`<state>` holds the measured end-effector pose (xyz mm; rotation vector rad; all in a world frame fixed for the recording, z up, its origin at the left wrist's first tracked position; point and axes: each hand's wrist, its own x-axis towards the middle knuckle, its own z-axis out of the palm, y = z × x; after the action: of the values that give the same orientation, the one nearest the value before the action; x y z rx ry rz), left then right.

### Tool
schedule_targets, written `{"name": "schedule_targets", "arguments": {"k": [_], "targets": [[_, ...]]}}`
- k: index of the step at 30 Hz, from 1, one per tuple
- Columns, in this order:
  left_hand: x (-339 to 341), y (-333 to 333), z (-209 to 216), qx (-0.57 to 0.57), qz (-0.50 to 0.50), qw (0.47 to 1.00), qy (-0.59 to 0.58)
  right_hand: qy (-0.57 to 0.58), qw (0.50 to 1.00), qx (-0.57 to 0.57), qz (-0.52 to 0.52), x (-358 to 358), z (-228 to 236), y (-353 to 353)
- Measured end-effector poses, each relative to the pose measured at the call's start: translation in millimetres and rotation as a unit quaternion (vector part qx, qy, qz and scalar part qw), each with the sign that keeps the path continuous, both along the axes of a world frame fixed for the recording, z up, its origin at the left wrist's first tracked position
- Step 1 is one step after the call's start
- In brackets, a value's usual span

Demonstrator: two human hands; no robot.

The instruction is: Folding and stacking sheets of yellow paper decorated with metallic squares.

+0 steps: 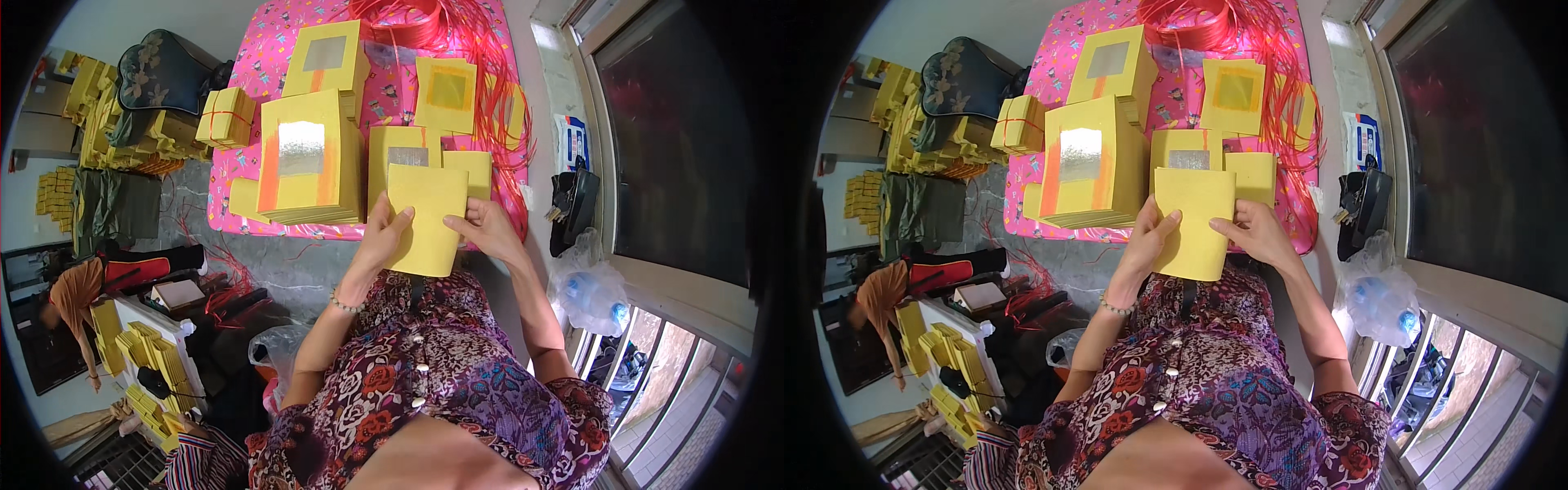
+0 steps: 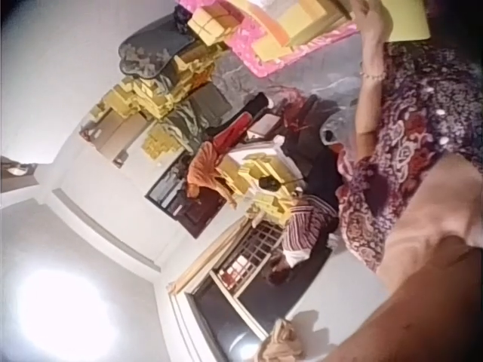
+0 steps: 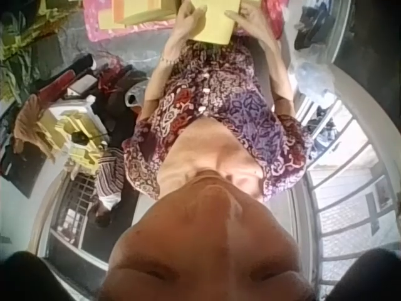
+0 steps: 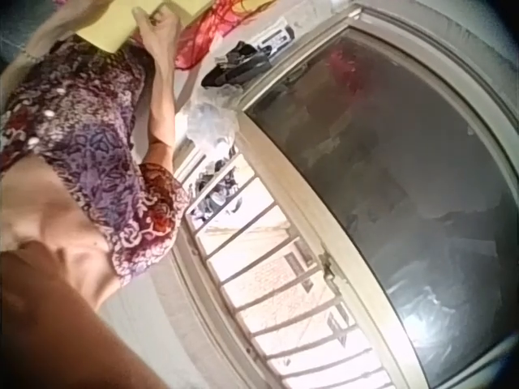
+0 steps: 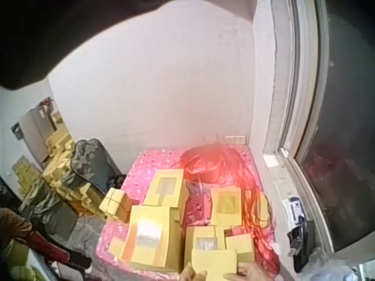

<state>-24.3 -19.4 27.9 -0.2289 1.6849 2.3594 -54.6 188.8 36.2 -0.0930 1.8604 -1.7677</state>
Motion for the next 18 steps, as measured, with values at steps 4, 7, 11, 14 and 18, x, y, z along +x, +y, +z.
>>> {"name": "schedule_targets", "arguments": {"k": [4, 7, 11, 14, 18], "targets": [[-6, -8, -4, 0.041, -0.029, 0.997, -0.058, -0.023, 1.0, 0.003, 0.015, -1, -4, -1], [-11, -9, -10, 0.046, -0.047, 0.994, -0.092, -0.023, 1.0, 0.0, 0.003, 0, -1, -4], [-15, -11, -15, 0.034, -0.057, 0.99, -0.123, -0.033, 0.999, -0.012, -0.025, 3, -7, -7], [-16, -10, -18, 0.046, -0.051, 0.992, -0.108, -0.028, 0.999, -0.022, -0.031, 5, -10, -7], [-16, -9, -16, 0.049, -0.04, 0.993, -0.099, -0.088, 0.996, -0.001, 0.014, 9, -13, -3]]}}
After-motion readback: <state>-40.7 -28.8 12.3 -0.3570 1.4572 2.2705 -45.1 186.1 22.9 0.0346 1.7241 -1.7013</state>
